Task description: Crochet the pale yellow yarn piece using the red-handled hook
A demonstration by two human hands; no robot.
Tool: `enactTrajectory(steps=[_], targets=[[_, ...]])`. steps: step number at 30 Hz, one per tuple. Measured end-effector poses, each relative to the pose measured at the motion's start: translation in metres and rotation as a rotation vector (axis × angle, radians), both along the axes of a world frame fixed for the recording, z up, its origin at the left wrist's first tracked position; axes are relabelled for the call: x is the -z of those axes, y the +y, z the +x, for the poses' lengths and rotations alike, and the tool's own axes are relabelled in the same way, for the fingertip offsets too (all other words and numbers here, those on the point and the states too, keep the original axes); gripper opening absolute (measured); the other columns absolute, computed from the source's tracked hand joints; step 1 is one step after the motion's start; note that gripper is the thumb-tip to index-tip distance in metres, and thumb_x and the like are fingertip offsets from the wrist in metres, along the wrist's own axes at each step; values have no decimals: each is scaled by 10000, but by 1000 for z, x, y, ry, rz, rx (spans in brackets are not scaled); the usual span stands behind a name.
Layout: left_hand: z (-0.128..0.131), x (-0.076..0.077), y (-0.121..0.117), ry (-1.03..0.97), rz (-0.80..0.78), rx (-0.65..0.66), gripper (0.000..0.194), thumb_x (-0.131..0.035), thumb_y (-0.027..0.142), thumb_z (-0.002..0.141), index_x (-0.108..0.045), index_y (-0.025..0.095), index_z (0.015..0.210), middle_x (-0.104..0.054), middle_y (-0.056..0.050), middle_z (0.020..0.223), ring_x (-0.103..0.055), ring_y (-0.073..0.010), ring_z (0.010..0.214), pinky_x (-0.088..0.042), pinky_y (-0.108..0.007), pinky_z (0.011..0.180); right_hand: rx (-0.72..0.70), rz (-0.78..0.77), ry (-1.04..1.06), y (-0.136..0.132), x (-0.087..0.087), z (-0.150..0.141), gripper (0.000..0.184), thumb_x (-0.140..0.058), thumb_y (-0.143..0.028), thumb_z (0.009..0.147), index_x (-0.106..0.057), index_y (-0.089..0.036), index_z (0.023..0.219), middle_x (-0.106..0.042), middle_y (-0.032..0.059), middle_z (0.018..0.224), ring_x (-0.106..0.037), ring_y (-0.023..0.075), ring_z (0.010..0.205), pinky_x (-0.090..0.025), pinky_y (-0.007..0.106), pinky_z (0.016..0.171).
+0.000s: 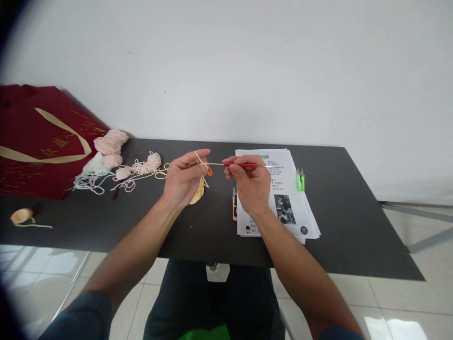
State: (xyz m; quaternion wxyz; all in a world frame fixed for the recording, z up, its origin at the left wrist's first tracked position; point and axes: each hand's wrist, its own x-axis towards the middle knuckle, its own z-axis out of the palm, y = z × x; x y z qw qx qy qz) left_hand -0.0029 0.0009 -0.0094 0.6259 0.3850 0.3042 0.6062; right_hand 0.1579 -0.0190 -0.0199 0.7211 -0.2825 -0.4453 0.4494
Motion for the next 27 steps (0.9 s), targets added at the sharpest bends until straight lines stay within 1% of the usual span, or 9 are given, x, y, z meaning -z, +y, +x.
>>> enactTrajectory(steps=[4,7,11,15,19,22,27], targets=[[-1,-1,0,52,10,-25,366,-850,110,611,-865,221,959,-696,14,702,-594,-91,631,-470,-246,651,102,23,-101,-2,1,0,187,-873,-282,835,-693,-265,882,-833,-18,915,-709,117,653,-580,286,616],[-2,1,0,95,37,-22,340,-819,96,627,-868,221,940,-673,18,663,-569,-91,603,-433,-248,621,128,42,-141,-3,0,1,190,-872,-283,832,-687,-261,870,-827,-15,899,-700,122,642,-574,297,602],[-4,0,0,125,40,-1,304,-785,96,621,-868,208,891,-640,14,634,-512,-89,592,-376,-249,591,85,17,-132,-2,-1,3,202,-864,-299,839,-669,-262,880,-819,-16,886,-677,112,629,-552,283,585],[-6,-2,-1,130,22,45,290,-753,106,600,-864,199,851,-645,2,625,-506,-103,588,-359,-262,579,20,-6,-108,-1,-1,5,213,-862,-321,843,-663,-266,892,-814,-15,887,-666,106,625,-529,270,574],[-8,-4,0,91,-17,118,277,-721,112,570,-851,173,806,-622,0,581,-492,-101,546,-341,-265,555,-29,4,-89,-2,-2,6,203,-858,-297,851,-664,-269,905,-820,-13,889,-674,105,640,-524,259,582],[-10,-5,1,52,-46,181,273,-695,117,552,-839,151,781,-609,-7,551,-481,-96,520,-321,-261,540,-45,3,-104,-3,-2,7,217,-862,-314,847,-657,-270,903,-818,-19,884,-668,102,628,-523,257,575],[-11,-9,2,6,-99,258,281,-625,131,520,-810,118,731,-606,-27,534,-474,-97,500,-338,-268,537,-67,39,-101,-4,-3,7,204,-862,-293,846,-670,-270,911,-823,-15,893,-673,105,633,-523,261,574]])
